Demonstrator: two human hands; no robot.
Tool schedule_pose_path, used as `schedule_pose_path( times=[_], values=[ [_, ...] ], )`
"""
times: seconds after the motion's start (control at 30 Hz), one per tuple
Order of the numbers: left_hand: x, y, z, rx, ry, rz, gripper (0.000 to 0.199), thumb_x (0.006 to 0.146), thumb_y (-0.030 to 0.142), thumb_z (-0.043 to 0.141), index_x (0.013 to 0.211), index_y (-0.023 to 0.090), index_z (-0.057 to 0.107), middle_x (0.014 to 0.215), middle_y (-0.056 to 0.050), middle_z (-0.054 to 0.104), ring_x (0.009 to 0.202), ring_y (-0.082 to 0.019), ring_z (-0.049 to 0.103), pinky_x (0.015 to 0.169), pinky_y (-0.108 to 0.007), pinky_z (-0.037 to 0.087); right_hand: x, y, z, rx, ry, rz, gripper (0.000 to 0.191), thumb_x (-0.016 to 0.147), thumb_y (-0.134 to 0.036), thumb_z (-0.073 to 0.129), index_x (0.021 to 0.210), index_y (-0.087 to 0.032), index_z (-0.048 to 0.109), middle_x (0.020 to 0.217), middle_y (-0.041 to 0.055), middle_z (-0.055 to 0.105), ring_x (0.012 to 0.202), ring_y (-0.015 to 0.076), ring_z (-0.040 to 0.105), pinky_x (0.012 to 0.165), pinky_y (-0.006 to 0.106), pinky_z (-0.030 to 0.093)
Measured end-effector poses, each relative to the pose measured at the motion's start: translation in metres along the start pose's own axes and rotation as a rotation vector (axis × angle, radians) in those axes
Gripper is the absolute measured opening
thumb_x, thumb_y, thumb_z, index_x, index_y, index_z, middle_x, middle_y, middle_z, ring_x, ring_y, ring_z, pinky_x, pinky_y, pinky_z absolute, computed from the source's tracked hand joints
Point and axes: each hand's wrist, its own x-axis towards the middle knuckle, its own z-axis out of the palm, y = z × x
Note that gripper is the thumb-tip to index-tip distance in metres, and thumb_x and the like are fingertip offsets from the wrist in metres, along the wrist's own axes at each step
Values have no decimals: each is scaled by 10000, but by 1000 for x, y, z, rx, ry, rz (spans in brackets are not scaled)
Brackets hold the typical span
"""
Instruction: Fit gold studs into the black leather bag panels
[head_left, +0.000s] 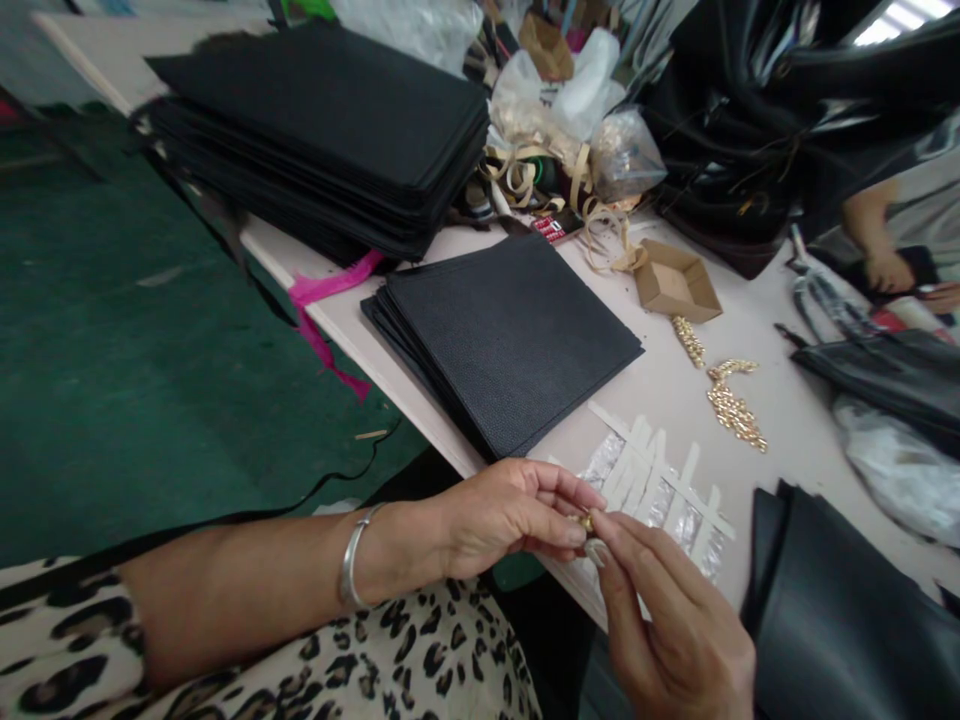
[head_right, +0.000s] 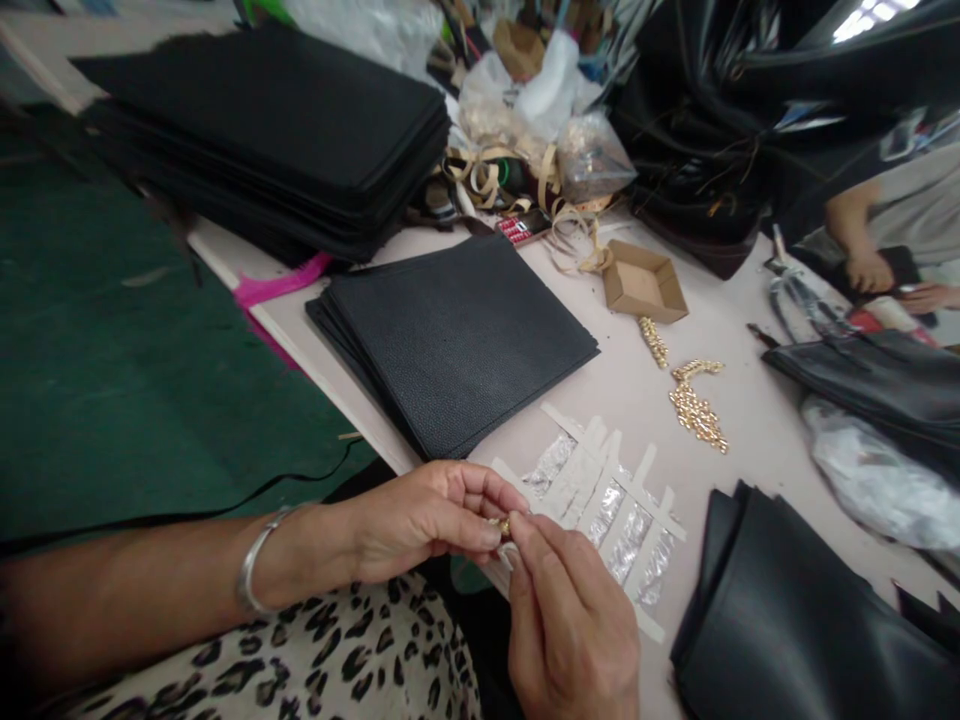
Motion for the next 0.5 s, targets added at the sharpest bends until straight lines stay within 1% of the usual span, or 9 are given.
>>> schedule_pose_path(
  times=[0.13, 0.2, 0.3, 0.37, 0.43, 0.5],
  values=[
    [-1, -1, 1, 10, 13, 28, 347, 554, 153, 804, 894, 125, 744, 755, 3, 698, 622, -74, 606, 663, -224, 495, -1, -2, 1, -53, 34, -44, 259, 935, -51, 576, 1177, -74, 666, 1039, 129, 756, 981, 189, 708, 913, 291, 568],
    [-2, -1, 4, 45, 36, 54, 319, 553, 155, 770, 869, 127, 742, 730, 3, 691, 610, -82, 592, 644, -231, 485, 0, -2, 1, -45, -2, -44, 265, 929, -66, 592, 1183, -98, 661, 1035, 120, 757, 971, 191, 715, 886, 289, 587],
    [-5, 1, 6, 116, 82, 100, 291, 536, 138, 708, 826, 148, 720, 671, 17, 671, 598, -106, 586, 619, -245, 472, 3, -1, 0, -57, -79, -47, 364, 907, -65, 604, 1267, -120, 625, 1105, 133, 745, 1010, 226, 717, 864, 331, 618],
    [-8, 2, 6, 160, 95, 127, 310, 527, 118, 670, 832, 164, 704, 632, 37, 644, 584, -111, 575, 608, -245, 459, 6, 3, 1, -67, -125, -98, 400, 909, -67, 591, 1302, -136, 622, 1153, 142, 738, 1012, 250, 726, 839, 359, 638],
    [-11, 4, 3, 190, 98, 143, 333, 520, 109, 644, 842, 176, 691, 610, 52, 623, 567, -108, 553, 584, -235, 436, 11, 5, 3, -54, -163, -178, 376, 917, -82, 586, 1276, -167, 660, 1133, 125, 753, 965, 253, 746, 795, 349, 655],
    [-14, 8, -1, 191, 104, 152, 362, 499, 97, 637, 848, 179, 687, 608, 54, 625, 554, -103, 536, 562, -223, 417, 19, 4, 6, -40, -149, -196, 347, 917, -85, 600, 1221, -214, 705, 1053, 89, 776, 896, 237, 764, 750, 312, 658]
  ],
)
